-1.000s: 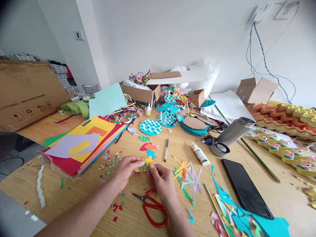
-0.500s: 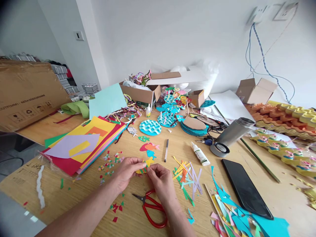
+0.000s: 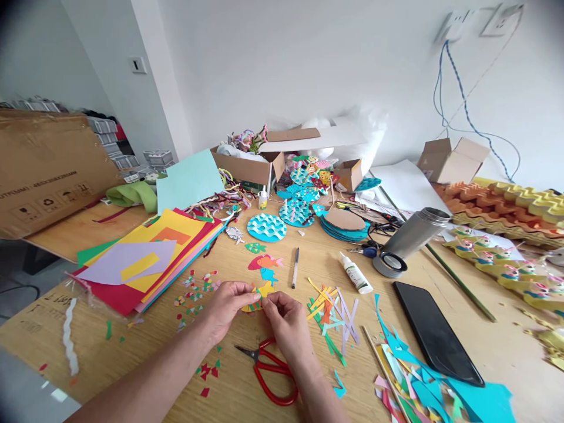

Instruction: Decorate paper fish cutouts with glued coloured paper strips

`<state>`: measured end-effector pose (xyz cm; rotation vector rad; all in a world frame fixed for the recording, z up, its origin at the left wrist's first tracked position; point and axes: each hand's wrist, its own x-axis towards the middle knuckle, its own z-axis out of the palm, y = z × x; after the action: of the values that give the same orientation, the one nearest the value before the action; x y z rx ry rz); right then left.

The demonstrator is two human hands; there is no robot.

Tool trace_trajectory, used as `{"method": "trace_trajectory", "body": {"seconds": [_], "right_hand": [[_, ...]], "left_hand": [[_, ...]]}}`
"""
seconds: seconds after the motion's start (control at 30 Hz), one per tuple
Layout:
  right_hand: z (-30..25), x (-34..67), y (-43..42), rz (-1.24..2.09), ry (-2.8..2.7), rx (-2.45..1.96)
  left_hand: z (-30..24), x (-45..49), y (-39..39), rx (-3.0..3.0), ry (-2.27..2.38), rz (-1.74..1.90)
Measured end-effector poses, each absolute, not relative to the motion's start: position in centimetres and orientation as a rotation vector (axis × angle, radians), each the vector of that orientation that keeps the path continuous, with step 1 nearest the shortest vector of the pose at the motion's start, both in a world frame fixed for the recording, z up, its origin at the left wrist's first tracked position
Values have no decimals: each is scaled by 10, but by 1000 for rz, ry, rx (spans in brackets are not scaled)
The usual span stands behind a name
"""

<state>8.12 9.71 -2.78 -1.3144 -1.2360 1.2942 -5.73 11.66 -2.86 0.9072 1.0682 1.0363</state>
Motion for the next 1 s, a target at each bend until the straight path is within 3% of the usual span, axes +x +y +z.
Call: {"method": "trace_trajectory", "body": {"seconds": [1.0], "right_hand": [[-23,86,99,1191,-1365,-1290]], "left_hand": [[-17,-59,113,893,1073,927]]}}
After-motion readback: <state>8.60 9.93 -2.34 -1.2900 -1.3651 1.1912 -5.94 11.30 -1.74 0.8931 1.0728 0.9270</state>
